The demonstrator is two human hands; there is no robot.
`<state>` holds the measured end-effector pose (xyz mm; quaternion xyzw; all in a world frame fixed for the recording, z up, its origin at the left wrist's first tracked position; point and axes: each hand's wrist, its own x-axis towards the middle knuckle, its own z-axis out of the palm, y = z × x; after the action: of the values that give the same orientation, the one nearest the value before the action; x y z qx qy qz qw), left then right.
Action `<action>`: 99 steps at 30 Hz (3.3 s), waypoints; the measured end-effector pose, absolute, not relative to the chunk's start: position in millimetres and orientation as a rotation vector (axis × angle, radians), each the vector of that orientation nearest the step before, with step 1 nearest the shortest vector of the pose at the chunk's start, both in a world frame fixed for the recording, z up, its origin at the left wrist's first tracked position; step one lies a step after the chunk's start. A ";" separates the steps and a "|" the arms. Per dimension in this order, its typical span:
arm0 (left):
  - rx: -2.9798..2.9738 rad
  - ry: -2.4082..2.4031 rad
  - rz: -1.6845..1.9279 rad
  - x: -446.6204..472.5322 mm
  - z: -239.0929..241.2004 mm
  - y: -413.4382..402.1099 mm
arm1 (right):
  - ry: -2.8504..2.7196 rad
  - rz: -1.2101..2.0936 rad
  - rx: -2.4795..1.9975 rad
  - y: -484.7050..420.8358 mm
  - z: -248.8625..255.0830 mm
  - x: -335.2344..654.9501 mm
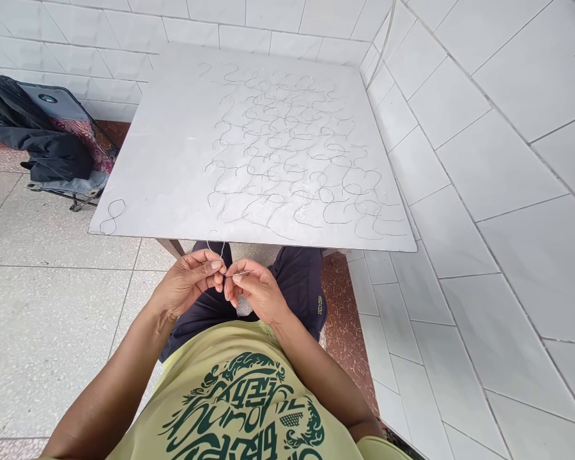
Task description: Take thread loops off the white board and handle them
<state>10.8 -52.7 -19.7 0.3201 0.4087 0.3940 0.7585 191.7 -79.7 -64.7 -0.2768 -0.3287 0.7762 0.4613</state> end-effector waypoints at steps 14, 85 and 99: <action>0.891 1.000 0.952 17.7 -28.3 -62.4 | -0.806 1.752 -0.839 -87.0 -74.0 185.2; 0.844 0.903 0.702 8.9 -22.8 -7.3 | -0.596 2.015 -0.831 -102.4 -65.9 187.7; 1.193 1.158 0.885 18.4 -22.9 -38.3 | -0.619 1.966 -0.925 -99.0 -68.3 181.3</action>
<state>18.4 -38.3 -22.9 0.5122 0.4973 0.3798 0.5883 181.3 -99.0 -68.3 -0.3701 -0.2478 0.7869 0.4271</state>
